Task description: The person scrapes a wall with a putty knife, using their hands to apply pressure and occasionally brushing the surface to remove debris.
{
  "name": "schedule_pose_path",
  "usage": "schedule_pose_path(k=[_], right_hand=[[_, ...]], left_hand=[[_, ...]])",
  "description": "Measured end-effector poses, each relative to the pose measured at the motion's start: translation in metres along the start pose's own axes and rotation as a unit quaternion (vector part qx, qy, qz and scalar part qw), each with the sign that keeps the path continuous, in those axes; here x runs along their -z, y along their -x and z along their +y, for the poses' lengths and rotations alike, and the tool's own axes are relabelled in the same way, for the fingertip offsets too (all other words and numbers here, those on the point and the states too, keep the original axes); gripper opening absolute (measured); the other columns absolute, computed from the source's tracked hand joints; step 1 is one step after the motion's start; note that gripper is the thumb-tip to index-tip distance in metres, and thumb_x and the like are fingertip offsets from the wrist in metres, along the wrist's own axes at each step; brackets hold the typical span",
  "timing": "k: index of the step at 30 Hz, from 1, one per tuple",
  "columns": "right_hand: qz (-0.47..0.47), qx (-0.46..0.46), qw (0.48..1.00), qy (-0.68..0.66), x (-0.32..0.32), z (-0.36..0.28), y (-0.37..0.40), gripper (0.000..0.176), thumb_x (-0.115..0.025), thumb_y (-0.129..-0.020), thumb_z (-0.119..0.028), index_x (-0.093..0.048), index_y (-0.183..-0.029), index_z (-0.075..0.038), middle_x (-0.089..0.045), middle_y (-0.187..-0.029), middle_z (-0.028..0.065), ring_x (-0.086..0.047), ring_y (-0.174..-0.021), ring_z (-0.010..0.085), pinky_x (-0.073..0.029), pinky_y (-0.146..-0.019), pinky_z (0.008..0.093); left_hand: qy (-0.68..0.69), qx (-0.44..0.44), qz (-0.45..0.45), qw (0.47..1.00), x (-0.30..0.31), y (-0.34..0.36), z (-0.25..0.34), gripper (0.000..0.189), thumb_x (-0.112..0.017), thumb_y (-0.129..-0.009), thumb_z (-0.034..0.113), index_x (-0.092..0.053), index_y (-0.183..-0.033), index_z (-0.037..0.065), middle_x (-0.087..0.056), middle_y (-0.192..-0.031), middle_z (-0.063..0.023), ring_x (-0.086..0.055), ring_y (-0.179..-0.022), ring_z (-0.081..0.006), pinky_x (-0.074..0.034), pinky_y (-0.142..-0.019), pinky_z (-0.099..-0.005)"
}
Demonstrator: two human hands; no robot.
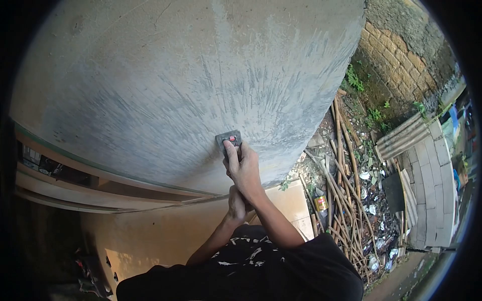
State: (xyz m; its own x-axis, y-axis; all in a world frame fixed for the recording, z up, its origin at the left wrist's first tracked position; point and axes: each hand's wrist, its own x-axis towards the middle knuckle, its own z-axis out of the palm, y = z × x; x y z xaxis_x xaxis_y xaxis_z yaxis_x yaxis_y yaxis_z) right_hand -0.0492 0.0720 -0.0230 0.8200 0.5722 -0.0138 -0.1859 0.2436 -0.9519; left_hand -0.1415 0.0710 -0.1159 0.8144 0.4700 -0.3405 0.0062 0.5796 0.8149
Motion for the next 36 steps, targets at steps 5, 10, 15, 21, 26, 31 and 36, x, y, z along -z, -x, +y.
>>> schedule_pose_path(k=[5, 10, 15, 21, 26, 31, 36], right_hand=[[0.04, -0.033, 0.997, 0.063, 0.009, 0.014, 0.003, 0.03, -0.054, -0.096, -0.021, -0.049, -0.075, 0.0, -0.047, -0.051, -0.0005, -0.039, -0.039, 0.0046, -0.029, -0.035, 0.0244], [0.0, 0.024, 0.999, 0.028, 0.001, -0.008, 0.002, 0.031, -0.054, -0.097, -0.022, -0.042, -0.074, -0.005, -0.041, -0.053, -0.0029, -0.035, -0.039, 0.0031, -0.024, -0.033, 0.0218], [0.031, -0.03, 0.996, 0.075, 0.02, 0.028, 0.005, 0.029, -0.055, -0.096, -0.022, -0.051, -0.077, 0.0, -0.047, -0.05, -0.0008, -0.041, -0.038, 0.0053, -0.029, -0.033, 0.0245], [-0.018, 0.031, 0.999, 0.018, 0.005, -0.006, -0.007, 0.031, -0.056, -0.096, -0.024, -0.051, -0.078, 0.001, -0.047, -0.05, -0.0012, -0.042, -0.04, 0.0049, -0.031, -0.037, 0.0239], [0.018, -0.033, 0.998, 0.055, 0.017, 0.026, 0.003, 0.029, -0.056, -0.096, -0.022, -0.049, -0.077, -0.001, -0.044, -0.051, -0.0018, -0.04, -0.04, 0.0042, -0.029, -0.035, 0.023], [-0.025, 0.046, 0.998, 0.03, 0.002, 0.002, -0.009, 0.026, -0.053, -0.097, -0.02, -0.046, -0.078, -0.003, -0.041, -0.054, -0.0042, -0.035, -0.04, 0.0024, -0.023, -0.033, 0.0225], [0.034, -0.038, 0.998, 0.021, 0.022, 0.038, 0.002, 0.028, -0.055, -0.096, -0.022, -0.052, -0.078, -0.001, -0.047, -0.05, -0.0005, -0.042, -0.041, 0.0046, -0.031, -0.036, 0.0235]], left_hand=[[0.015, 0.049, 0.014, 0.999, 0.001, 0.0, -0.012, 0.041, -0.037, -0.099, 0.038, -0.045, -0.07, 0.009, -0.033, -0.051, 0.0067, -0.027, -0.038, -0.0037, -0.019, -0.036, -0.0226], [-0.006, -0.009, 0.001, 1.0, -0.006, -0.01, 0.008, 0.044, -0.036, -0.099, 0.037, -0.043, -0.066, 0.01, -0.035, -0.05, 0.0065, -0.028, -0.036, -0.0052, -0.019, -0.035, -0.024], [0.067, 0.124, 0.007, 0.99, 0.003, 0.004, -0.024, 0.036, -0.034, -0.096, 0.036, -0.05, -0.07, 0.016, -0.04, -0.052, 0.0051, -0.034, -0.039, -0.004, -0.022, -0.035, -0.0237], [-0.019, -0.068, 0.004, 0.998, -0.003, -0.015, -0.003, 0.048, -0.035, -0.1, 0.039, -0.041, -0.062, 0.01, -0.034, -0.049, 0.0057, -0.029, -0.037, -0.0042, -0.02, -0.035, -0.024], [-0.026, 0.022, 0.063, 0.997, 0.003, -0.003, -0.031, 0.039, -0.036, -0.097, 0.04, -0.052, -0.079, 0.009, -0.037, -0.054, 0.0069, -0.031, -0.039, -0.005, -0.022, -0.035, -0.0253], [-0.077, -0.068, 0.03, 0.994, 0.001, -0.02, -0.006, 0.046, -0.036, -0.098, 0.033, -0.041, -0.059, 0.01, -0.035, -0.047, 0.0048, -0.029, -0.036, -0.0053, -0.02, -0.035, -0.0246], [-0.081, 0.039, 0.047, 0.995, 0.005, -0.005, -0.019, 0.038, -0.038, -0.096, 0.033, -0.051, -0.071, 0.008, -0.042, -0.054, 0.0034, -0.035, -0.038, -0.0063, -0.021, -0.035, -0.0243]])
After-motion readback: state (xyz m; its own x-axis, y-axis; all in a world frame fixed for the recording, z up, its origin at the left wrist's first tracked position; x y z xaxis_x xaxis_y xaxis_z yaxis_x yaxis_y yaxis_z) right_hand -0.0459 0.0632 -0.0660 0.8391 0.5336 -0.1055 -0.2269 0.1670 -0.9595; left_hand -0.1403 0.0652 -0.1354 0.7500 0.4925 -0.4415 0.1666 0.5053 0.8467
